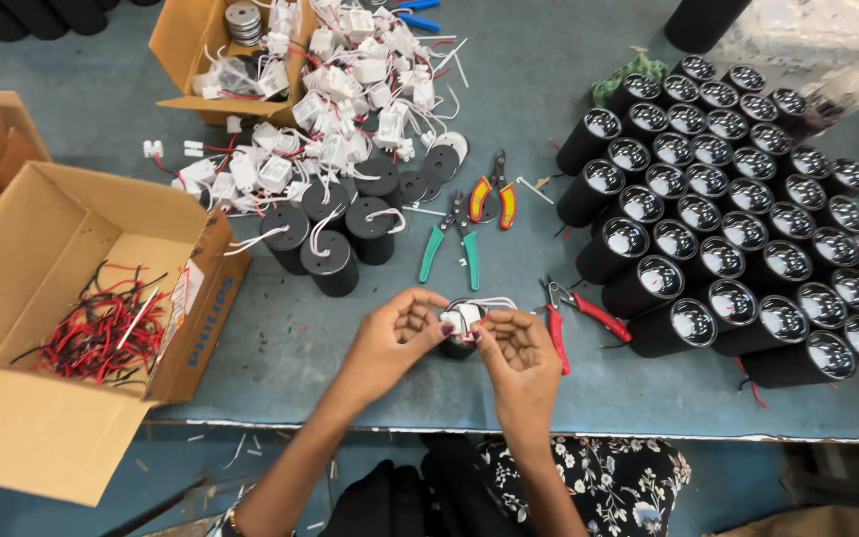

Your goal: The person assembles LED downlight fixtures at a workbench. They insert a white LED driver module with wires into a black cylindrical housing, tuck the wires inside, press the module into place, and set the finished fixture onto a growing pile of completed housings on the table.

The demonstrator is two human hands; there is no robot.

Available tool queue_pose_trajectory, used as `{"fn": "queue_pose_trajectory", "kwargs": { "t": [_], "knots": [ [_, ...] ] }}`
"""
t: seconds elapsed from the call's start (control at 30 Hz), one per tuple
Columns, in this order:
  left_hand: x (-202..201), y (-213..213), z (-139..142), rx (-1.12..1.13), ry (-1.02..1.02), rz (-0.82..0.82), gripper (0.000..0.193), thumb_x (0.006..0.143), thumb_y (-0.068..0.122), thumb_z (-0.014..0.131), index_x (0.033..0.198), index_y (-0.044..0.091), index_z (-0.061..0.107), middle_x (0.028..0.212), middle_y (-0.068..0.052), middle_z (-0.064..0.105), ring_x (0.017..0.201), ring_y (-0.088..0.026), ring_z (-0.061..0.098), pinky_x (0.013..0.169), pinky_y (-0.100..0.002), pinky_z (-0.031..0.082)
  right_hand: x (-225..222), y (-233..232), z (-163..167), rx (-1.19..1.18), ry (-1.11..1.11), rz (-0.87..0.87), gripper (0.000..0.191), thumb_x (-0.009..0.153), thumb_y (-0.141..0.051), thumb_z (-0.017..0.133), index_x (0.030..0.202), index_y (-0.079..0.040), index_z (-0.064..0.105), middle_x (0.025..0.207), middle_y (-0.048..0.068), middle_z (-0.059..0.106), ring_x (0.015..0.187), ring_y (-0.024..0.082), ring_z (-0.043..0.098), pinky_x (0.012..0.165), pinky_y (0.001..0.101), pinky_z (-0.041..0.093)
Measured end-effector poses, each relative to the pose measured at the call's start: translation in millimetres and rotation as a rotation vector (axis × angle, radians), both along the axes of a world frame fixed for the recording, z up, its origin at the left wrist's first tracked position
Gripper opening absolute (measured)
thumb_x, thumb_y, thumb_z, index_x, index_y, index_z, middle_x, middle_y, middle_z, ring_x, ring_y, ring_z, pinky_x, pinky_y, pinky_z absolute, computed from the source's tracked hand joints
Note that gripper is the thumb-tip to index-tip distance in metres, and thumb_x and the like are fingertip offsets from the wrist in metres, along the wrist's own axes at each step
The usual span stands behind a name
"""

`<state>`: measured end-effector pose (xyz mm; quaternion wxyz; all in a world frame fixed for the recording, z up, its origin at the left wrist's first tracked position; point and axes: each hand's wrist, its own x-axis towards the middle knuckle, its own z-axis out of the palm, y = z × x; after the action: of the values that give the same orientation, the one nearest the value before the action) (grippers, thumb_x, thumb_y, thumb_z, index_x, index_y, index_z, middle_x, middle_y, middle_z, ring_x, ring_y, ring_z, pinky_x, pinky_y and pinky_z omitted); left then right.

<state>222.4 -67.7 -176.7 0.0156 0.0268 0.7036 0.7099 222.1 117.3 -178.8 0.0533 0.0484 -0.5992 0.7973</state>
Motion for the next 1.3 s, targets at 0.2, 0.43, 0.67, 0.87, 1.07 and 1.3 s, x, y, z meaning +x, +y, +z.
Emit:
{"fn": "queue_pose_trajectory", "kwargs": {
  "t": [0.2, 0.43, 0.67, 0.87, 1.07, 1.3],
  "knots": [
    [1, 10, 11, -0.129, 0.013, 0.036, 0.026, 0.082, 0.004, 0.08, 0.107, 0.001, 0.075, 0.089, -0.001, 0.067, 0.078, -0.006, 0.063, 0.066, -0.022, 0.052, 4, 9, 1, 0.028, 0.019, 0.044, 0.02, 0.094, 0.004, 0.07, 0.113, 0.005, 0.064, 0.102, 0.007, 0.068, 0.088, 0.009, 0.063, 0.074, 0.0223, 0.051],
    [-8, 15, 10, 0.103, -0.036, -0.041, 0.023, 0.083, 0.001, 0.076, 0.105, -0.001, 0.069, 0.098, -0.005, 0.075, 0.089, -0.009, 0.07, 0.077, -0.024, 0.056, 1, 12, 10, 0.056, 0.031, 0.062, 0.019, 0.093, 0.001, 0.07, 0.112, 0.003, 0.067, 0.104, 0.005, 0.068, 0.09, 0.008, 0.063, 0.071, 0.0216, 0.051],
    [-9, 16, 3, 0.296, -0.1, -0.109, 0.02, 0.091, 0.006, 0.073, 0.109, -0.001, 0.07, 0.098, -0.007, 0.076, 0.092, -0.011, 0.071, 0.085, -0.024, 0.056, 3, 10, 17, 0.09, 0.059, 0.038, 0.015, 0.093, 0.002, 0.068, 0.108, 0.002, 0.07, 0.103, 0.004, 0.066, 0.089, 0.007, 0.062, 0.068, 0.0221, 0.051],
    [-14, 13, 3, 0.268, -0.109, -0.144, 0.021, 0.089, 0.007, 0.075, 0.108, -0.002, 0.07, 0.099, -0.006, 0.075, 0.092, -0.011, 0.07, 0.086, -0.026, 0.055, 9, 4, 32, 0.304, 0.187, -0.061, 0.011, 0.094, 0.004, 0.067, 0.104, 0.001, 0.069, 0.101, 0.003, 0.064, 0.086, 0.008, 0.062, 0.064, 0.0228, 0.055],
    [-17, 10, 9, 0.208, -0.119, -0.213, 0.024, 0.089, 0.009, 0.075, 0.111, -0.001, 0.072, 0.103, -0.006, 0.076, 0.095, -0.01, 0.07, 0.089, -0.027, 0.055, 10, 2, 40, 0.448, 0.261, -0.086, 0.012, 0.093, 0.004, 0.067, 0.104, 0.0, 0.07, 0.1, 0.004, 0.063, 0.084, 0.009, 0.062, 0.063, 0.0231, 0.055],
    [-19, 11, 13, 0.152, -0.073, -0.267, 0.025, 0.091, 0.012, 0.073, 0.113, -0.001, 0.073, 0.104, -0.004, 0.075, 0.097, -0.009, 0.067, 0.091, -0.028, 0.053, 12, 2, 46, 0.398, 0.232, -0.044, 0.011, 0.096, 0.003, 0.064, 0.107, 0.001, 0.066, 0.105, 0.007, 0.06, 0.085, 0.01, 0.062, 0.061, 0.025, 0.059]
  ]
}}
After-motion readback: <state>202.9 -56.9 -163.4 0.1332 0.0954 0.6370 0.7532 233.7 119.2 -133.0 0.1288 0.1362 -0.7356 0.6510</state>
